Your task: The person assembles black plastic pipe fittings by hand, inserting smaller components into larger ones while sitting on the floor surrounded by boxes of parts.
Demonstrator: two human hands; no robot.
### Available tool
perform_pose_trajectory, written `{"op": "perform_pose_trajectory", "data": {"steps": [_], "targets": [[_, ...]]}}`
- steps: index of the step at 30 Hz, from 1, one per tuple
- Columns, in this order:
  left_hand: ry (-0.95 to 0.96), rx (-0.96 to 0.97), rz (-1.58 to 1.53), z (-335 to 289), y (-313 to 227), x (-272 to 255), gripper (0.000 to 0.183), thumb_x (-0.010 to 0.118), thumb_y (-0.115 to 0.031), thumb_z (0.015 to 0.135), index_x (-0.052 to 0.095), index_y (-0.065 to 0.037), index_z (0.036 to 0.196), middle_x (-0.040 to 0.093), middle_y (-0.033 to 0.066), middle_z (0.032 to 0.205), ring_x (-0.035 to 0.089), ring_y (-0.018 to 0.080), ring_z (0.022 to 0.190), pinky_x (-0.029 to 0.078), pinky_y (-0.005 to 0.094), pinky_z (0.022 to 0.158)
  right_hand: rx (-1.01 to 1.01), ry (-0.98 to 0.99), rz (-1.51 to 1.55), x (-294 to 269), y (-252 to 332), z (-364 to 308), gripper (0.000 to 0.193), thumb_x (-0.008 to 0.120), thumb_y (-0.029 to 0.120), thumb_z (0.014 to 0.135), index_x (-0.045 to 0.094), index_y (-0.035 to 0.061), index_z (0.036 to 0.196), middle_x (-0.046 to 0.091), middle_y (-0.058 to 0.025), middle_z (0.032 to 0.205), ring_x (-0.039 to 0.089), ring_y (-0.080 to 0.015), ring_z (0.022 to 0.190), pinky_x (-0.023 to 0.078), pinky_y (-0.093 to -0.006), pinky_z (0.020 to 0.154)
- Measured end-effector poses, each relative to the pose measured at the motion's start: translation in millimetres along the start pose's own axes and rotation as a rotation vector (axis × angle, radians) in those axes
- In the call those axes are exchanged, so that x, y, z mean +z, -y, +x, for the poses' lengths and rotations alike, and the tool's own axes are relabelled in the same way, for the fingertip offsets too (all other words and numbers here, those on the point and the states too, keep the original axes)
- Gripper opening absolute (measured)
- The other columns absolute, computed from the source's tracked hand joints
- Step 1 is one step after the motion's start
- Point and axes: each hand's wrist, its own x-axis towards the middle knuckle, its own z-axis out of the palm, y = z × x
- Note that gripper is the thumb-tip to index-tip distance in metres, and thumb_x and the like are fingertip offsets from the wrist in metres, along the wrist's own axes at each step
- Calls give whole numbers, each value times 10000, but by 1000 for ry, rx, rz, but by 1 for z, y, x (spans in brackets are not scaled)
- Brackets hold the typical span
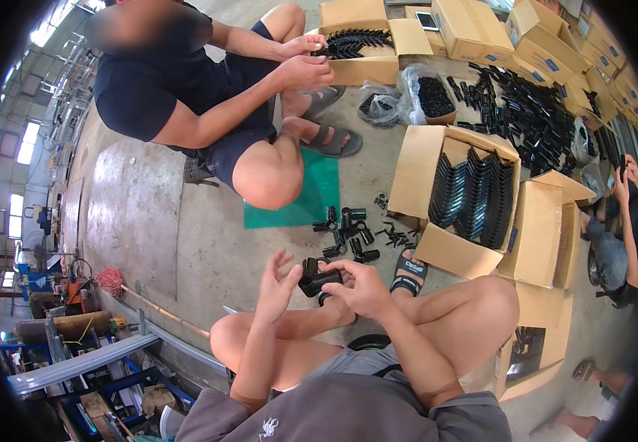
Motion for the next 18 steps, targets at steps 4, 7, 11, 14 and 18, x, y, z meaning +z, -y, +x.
{"op": "perform_pose_trajectory", "data": {"steps": [4,7,11,14,18], "targets": [[417,528,474,12,9,-17,365,593,-283,985,595,4,1209,626,75,1186,556,181,1133,454,336,937,213,180,157,-15,-4,3,313,723,33,854,616,-12,1144,676,-48,980,633,-89,891,518,-249,765],[848,-135,81,13,17,-16,362,619,-303,972,629,0,1170,638,28,1094,542,112,1040,429,313,951,277,333,119,-26,5,2,322,730,36,847,621,-18,1145,680,-54,959,630,-96,886,512,-251,777],[1071,-388,-116,5,14,-12,387,693,-332,923,645,-12,1135,650,-7,1057,544,72,998,433,247,901,204,567,-107,-33,20,0,349,764,88,816,649,-4,1133,681,-53,924,622,-116,861,498,-266,767],[1180,-471,-240,-7,48,-13,409,717,-321,904,636,-20,1168,657,-1,1065,568,78,1015,451,247,891,78,725,-256,-28,37,4,363,788,163,784,679,44,1109,660,-66,870,589,-150,791,472,-297,712],[1166,-415,-321,-16,47,-7,450,711,-354,899,640,-21,1194,694,75,1105,619,134,1049,458,293,930,-48,740,-275,-32,28,5,369,769,158,788,680,72,1135,620,-77,945,573,-148,818,464,-301,717]]}}
